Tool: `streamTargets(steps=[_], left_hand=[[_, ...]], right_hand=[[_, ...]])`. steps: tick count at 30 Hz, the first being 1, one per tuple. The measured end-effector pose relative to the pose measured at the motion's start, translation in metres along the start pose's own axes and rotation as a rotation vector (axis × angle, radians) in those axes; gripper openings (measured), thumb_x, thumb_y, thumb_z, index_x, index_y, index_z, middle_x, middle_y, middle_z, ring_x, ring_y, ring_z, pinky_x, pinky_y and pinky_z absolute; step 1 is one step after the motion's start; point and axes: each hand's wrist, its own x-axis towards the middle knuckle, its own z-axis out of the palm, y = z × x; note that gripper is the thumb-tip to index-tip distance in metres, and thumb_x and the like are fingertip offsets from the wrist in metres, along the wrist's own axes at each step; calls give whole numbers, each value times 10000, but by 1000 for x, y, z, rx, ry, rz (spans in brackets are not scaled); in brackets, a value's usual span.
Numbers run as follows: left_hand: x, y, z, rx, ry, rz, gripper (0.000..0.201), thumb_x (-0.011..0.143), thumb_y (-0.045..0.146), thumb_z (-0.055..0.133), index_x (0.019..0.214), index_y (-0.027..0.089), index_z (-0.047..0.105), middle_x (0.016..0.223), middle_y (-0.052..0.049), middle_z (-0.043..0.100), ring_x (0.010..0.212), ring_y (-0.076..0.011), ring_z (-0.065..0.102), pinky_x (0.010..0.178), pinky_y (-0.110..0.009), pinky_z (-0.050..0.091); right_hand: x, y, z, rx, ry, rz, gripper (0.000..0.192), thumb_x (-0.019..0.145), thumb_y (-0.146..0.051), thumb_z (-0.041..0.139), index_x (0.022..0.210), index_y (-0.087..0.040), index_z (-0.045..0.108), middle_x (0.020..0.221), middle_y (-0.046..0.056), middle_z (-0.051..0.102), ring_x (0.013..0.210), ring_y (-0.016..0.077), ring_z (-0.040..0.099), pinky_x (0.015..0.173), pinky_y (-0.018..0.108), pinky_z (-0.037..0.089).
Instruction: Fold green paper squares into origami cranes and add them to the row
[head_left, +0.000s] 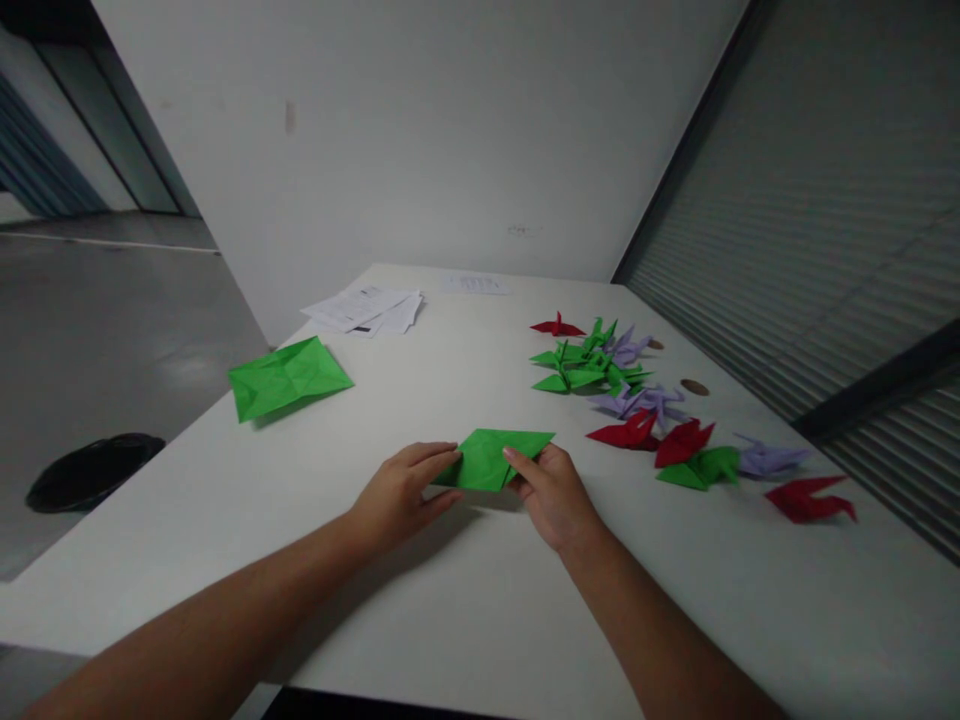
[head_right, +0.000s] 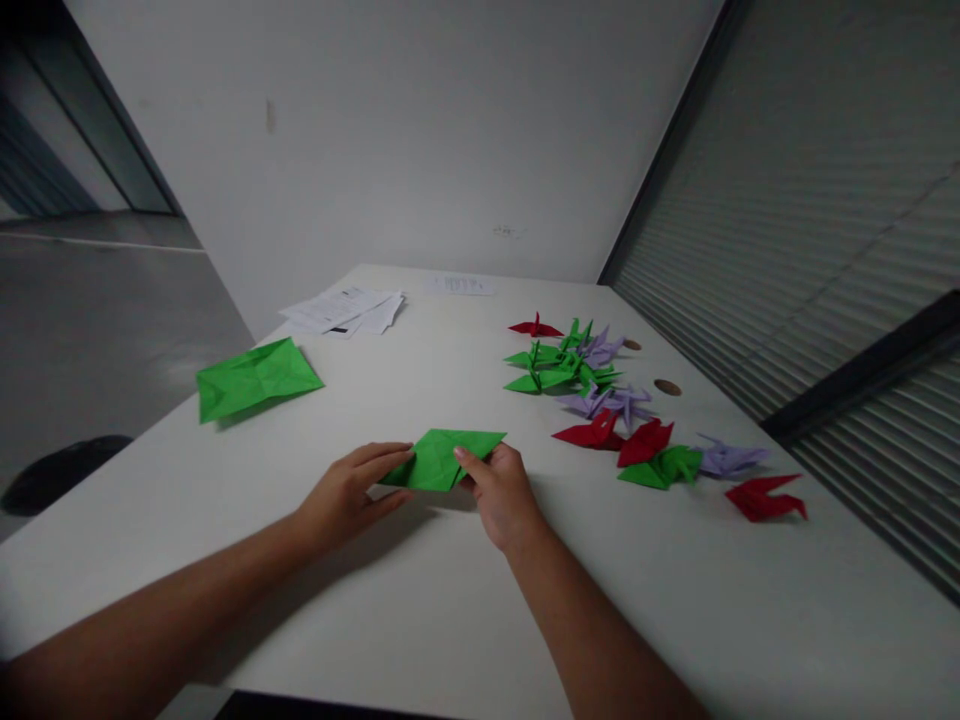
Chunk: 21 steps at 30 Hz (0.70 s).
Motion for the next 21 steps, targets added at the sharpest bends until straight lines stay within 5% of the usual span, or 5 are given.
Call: streamTargets(steps=[14,21], left_hand=[[0,4,-2,3,-42,-104,413,934,371,674,1287,159,642,1068,-132,761,920,-264,726,807,-398,598],[3,2,-3,-105,-174,-201,431,971,417,624,1333,183,637,1055,-105,786,886,-251,748,802,-353,575]], right_hand=[[1,2,-3,15,0,18,400,671,-434,930,923,-168,769,939,86,805,868,273,748,778,416,614],[0,2,-2,34,26,13,409,665,-473,930,886,-178,753,886,68,794,814,244,734,730,375,608]])
